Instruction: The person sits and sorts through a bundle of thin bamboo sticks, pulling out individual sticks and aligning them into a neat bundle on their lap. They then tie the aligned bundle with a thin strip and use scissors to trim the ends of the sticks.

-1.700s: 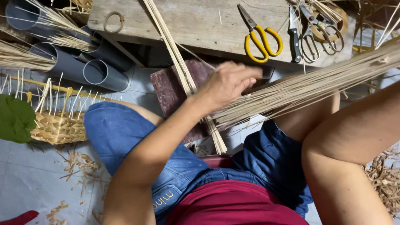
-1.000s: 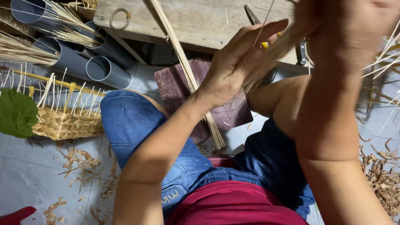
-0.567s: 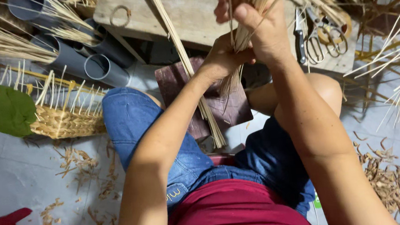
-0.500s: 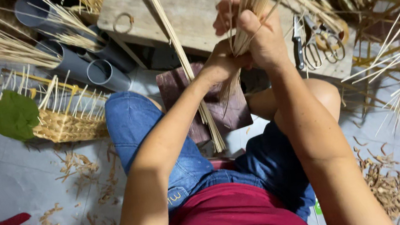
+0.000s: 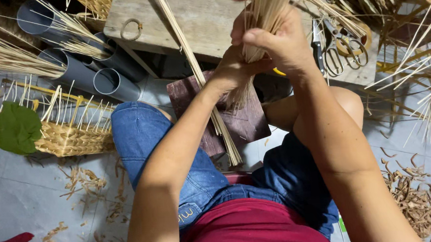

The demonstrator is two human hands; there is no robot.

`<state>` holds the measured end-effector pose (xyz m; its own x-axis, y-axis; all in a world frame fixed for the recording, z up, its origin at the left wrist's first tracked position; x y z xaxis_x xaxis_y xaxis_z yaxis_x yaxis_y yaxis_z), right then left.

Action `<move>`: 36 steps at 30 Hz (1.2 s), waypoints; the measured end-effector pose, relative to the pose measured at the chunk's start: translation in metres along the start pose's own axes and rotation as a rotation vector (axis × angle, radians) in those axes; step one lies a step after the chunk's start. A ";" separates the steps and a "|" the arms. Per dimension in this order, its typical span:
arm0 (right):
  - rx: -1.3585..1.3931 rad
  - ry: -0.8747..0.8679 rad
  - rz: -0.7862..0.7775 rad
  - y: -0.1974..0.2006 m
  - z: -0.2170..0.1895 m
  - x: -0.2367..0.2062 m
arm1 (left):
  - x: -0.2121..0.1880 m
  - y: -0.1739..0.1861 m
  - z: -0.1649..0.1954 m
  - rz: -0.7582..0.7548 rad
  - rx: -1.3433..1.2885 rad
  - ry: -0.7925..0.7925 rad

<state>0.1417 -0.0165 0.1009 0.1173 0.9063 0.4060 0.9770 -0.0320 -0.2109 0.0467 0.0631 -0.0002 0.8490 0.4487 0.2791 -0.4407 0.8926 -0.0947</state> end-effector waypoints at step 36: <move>-0.146 0.154 0.306 0.030 0.021 0.013 | -0.054 -0.033 -0.040 0.113 -0.388 0.164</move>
Point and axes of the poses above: each hand's wrist, its own x-axis towards the middle knuckle, its own y-axis out of the back of the hand, z = x × y, the point moved 2 cm from there along x, towards the middle knuckle, and after that the axes turned 5 degrees about x, right-handed, at the moved point
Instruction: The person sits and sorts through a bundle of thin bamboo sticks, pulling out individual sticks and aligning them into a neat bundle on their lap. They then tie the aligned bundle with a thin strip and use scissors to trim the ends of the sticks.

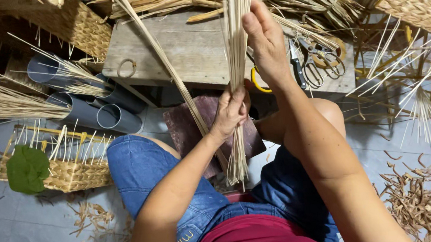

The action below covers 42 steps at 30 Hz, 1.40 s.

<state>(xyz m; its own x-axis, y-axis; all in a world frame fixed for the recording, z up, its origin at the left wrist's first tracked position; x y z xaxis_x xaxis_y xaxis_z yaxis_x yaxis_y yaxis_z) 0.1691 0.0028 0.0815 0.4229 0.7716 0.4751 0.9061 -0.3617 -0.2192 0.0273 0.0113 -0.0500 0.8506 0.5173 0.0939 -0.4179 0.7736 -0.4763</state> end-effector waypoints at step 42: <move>0.059 -0.092 0.240 0.084 0.012 0.015 | -0.009 0.004 -0.018 0.163 0.000 0.118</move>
Point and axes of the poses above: each hand's wrist, its own x-axis towards the middle knuckle, its own y-axis out of the back of the hand, z = x × y, the point moved 2 cm from there along x, towards the middle knuckle, and after that the axes turned 5 degrees about x, right-handed, at the moved point
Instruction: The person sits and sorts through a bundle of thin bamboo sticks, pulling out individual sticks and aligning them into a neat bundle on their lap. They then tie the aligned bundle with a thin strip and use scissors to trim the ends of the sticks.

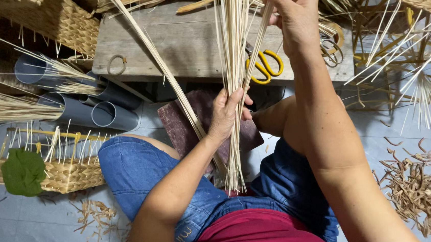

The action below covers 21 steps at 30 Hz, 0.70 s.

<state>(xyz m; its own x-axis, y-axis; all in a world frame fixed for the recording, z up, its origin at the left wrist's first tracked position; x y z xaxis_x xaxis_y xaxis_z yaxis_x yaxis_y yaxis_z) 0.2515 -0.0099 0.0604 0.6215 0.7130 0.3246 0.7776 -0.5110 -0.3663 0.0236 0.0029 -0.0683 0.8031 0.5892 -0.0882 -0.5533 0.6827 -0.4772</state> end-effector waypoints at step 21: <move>0.321 -0.151 0.112 0.049 0.003 0.006 | 0.010 0.012 0.016 0.153 -0.040 -0.079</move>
<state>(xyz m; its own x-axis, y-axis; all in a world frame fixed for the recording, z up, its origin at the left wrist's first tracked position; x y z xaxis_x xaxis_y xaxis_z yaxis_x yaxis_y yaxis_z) 0.2927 -0.0294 0.0423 0.6614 0.7362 0.1436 0.6213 -0.4305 -0.6547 0.0212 0.0241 -0.0610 0.6893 0.7183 -0.0943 -0.6574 0.5656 -0.4978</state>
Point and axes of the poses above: each hand's wrist, its own x-axis towards the middle knuckle, its own y-axis out of the back of the hand, z = x × y, the point moved 2 cm from there along x, towards the middle knuckle, and after that the axes turned 5 degrees about x, right-handed, at the moved point
